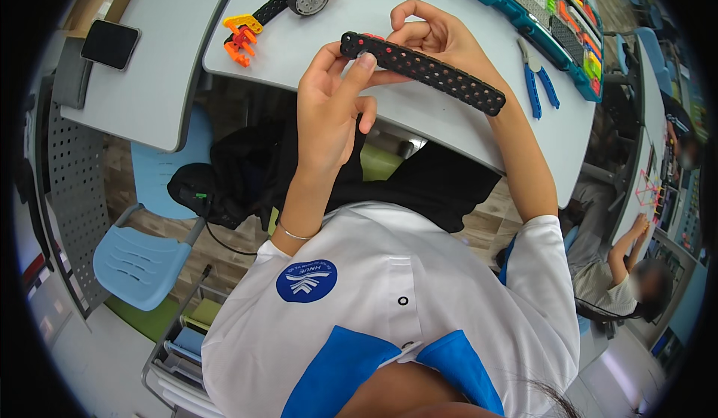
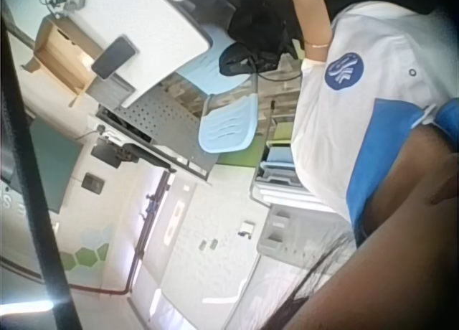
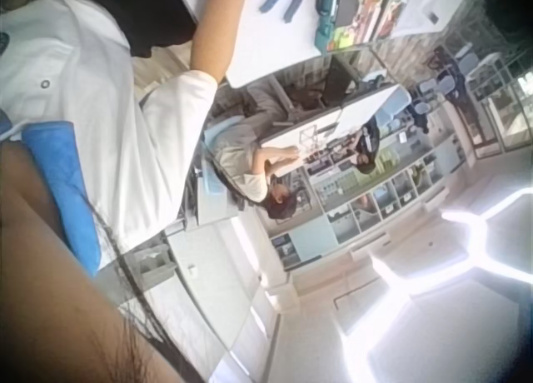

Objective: The person assembles a small mechanical device using colorful plastic pieces, including a black perforated beam, orange and yellow connectors, and a blue cylindrical component. They connect the pieces by hand, forming a frame and attaching the cylinder to create a compact structure.

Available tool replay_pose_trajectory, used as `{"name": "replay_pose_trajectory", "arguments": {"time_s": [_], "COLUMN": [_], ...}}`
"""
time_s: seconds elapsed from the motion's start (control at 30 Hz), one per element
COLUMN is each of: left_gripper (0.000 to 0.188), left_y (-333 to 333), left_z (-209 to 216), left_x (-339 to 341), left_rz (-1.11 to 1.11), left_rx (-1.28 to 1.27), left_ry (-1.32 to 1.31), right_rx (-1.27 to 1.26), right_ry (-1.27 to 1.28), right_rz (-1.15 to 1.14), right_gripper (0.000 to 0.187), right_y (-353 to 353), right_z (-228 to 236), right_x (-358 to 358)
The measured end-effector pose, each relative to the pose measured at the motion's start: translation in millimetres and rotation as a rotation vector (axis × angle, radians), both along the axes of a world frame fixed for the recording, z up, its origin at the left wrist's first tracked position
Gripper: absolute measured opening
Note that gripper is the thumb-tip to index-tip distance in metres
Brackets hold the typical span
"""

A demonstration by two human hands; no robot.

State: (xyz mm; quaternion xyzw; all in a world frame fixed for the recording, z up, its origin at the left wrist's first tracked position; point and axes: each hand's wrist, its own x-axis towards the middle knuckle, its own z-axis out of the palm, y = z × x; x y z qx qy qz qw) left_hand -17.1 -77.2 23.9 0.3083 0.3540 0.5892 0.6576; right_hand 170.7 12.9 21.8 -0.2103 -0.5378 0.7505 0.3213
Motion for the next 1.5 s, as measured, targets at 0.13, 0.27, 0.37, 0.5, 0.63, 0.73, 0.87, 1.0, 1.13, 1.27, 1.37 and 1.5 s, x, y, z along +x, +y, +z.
{"name": "replay_pose_trajectory", "arguments": {"time_s": [0.13,0.27,0.37,0.5,0.63,0.73,0.87,1.0,1.13,1.27,1.37,1.5], "left_gripper": [0.023,0.022,0.02,0.018,0.013,0.012,0.018,0.022,0.023,0.023,0.024,0.024], "left_y": [1.4,2.3,1.2,7.8,12.4,12.7,7.1,-0.5,-0.9,0.2,1.3,1.5], "left_z": [6.1,10.6,6.8,-5.3,-3.6,-8.7,-9.8,-3.8,-1.8,-4.6,-5.5,-6.3], "left_x": [-2.9,-4.7,-1.3,-10.6,-19.9,-17.0,-3.8,12.4,16.6,17.7,15.7,15.3], "left_rz": [-0.059,-0.092,0.02,0.203,0.296,0.255,0.104,-0.002,-0.026,0.02,0.047,0.061], "left_rx": [-0.005,0.025,0.027,0.059,0.056,0.052,0.01,0.008,0.025,0.037,0.039,0.035], "left_ry": [0.026,0.055,0.066,-0.01,0.031,0.0,0.05,0.092,0.111,0.118,0.087,0.082], "right_rx": [-0.061,-0.052,0.066,0.581,0.875,0.934,0.834,0.394,0.26,0.368,0.342,0.083], "right_ry": [-0.002,-0.047,-0.223,-0.484,-0.894,-0.955,-0.792,-0.476,-0.385,-0.406,-0.349,-0.366], "right_rz": [0.01,0.031,-0.043,-0.294,-0.213,-0.211,-0.263,-0.339,-0.255,-0.233,-0.244,-0.34], "right_gripper": [0.03,0.023,0.019,0.022,0.028,0.029,0.024,0.02,0.021,0.024,0.019,0.016], "right_y": [-3.3,-5.4,-3.0,11.5,-0.4,-5.6,3.0,-5.7,-4.1,-3.7,-1.5,-2.2], "right_z": [4.3,7.7,21.7,22.7,13.4,4.4,5.4,35.6,38.6,27.3,25.4,31.0], "right_x": [-0.6,0.7,1.1,26.0,33.9,29.4,30.6,18.5,23.5,23.2,21.5,23.4]}}
